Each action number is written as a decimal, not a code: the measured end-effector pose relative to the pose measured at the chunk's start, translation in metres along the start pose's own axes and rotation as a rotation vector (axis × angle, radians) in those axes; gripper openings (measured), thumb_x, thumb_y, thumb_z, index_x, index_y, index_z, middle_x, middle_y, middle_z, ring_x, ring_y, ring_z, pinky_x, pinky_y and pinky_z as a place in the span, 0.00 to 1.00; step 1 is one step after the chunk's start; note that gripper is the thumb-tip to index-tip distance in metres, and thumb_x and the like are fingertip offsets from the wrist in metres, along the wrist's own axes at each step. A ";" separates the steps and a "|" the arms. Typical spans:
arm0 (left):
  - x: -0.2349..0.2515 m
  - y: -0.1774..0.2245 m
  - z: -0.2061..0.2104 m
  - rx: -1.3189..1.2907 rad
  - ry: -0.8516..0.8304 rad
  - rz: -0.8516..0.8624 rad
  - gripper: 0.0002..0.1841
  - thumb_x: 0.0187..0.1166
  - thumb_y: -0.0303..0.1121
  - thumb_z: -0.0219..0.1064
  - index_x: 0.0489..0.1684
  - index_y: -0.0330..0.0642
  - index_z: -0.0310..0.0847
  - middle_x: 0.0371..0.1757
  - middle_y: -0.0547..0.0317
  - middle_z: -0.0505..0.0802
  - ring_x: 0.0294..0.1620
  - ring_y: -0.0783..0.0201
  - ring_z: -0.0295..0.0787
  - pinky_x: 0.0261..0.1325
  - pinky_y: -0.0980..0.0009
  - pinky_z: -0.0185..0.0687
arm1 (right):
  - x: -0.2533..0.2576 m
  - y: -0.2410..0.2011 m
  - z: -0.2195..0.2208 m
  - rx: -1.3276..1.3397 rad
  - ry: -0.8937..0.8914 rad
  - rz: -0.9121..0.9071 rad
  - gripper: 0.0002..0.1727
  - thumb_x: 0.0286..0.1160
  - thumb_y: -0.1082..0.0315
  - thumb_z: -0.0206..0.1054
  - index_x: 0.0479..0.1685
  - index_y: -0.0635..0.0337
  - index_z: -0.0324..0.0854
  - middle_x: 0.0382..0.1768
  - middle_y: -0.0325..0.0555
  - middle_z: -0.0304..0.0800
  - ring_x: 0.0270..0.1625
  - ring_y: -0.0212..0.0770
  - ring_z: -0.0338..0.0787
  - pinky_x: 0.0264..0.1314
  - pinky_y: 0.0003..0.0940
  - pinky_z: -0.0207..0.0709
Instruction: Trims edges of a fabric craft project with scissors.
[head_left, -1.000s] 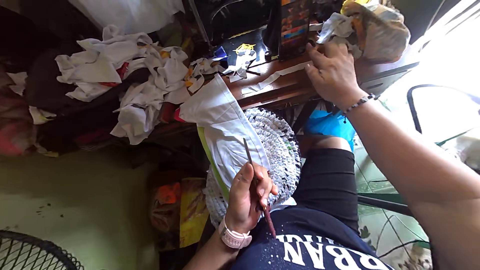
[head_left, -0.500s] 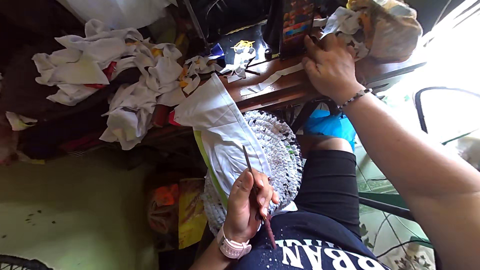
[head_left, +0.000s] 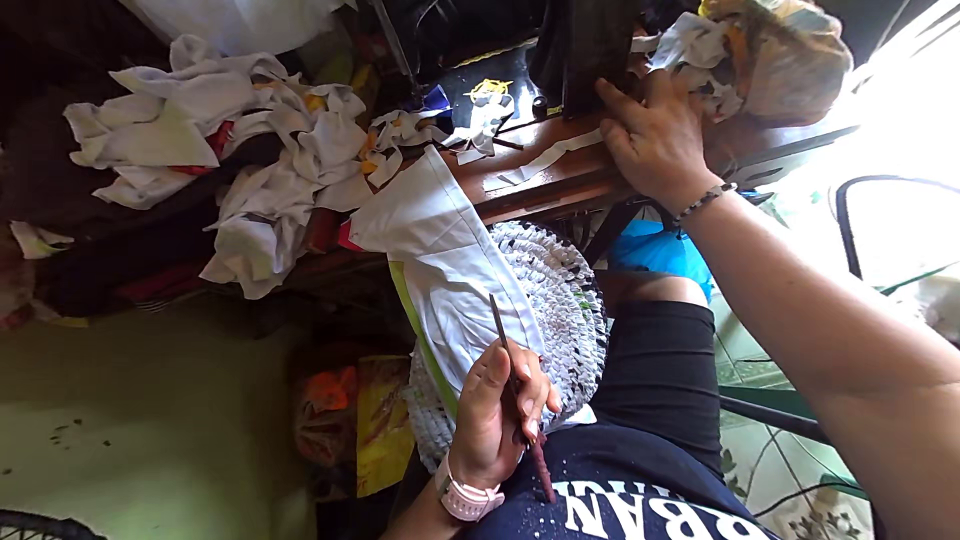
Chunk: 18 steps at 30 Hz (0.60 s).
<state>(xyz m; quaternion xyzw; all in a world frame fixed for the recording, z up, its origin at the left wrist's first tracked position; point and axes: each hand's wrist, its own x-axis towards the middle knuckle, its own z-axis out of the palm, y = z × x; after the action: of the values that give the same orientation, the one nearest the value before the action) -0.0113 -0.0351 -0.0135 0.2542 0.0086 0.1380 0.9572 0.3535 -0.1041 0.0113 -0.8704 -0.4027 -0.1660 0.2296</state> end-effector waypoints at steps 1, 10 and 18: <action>0.000 0.000 0.000 0.001 0.000 0.000 0.17 0.89 0.46 0.60 0.36 0.41 0.82 0.24 0.61 0.84 0.23 0.66 0.84 0.41 0.66 0.88 | 0.001 -0.001 0.000 0.000 -0.002 0.001 0.29 0.88 0.47 0.43 0.85 0.36 0.73 0.72 0.68 0.75 0.74 0.71 0.72 0.66 0.71 0.62; 0.000 -0.001 -0.002 0.003 -0.002 -0.004 0.18 0.89 0.47 0.59 0.37 0.41 0.82 0.25 0.61 0.84 0.23 0.66 0.84 0.40 0.66 0.88 | 0.003 -0.003 0.002 -0.016 -0.001 -0.021 0.30 0.88 0.47 0.44 0.86 0.37 0.72 0.72 0.70 0.75 0.73 0.71 0.73 0.65 0.70 0.62; -0.001 -0.001 -0.001 -0.011 0.009 -0.017 0.18 0.88 0.47 0.60 0.37 0.42 0.82 0.25 0.61 0.84 0.23 0.66 0.84 0.41 0.66 0.88 | 0.005 -0.007 0.005 0.005 0.014 -0.012 0.30 0.88 0.47 0.45 0.87 0.39 0.71 0.77 0.69 0.71 0.76 0.71 0.72 0.68 0.71 0.62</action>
<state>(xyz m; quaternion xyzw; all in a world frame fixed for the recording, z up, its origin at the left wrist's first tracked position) -0.0120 -0.0352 -0.0149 0.2482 0.0143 0.1310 0.9597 0.3515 -0.0939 0.0112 -0.8662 -0.4068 -0.1723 0.2334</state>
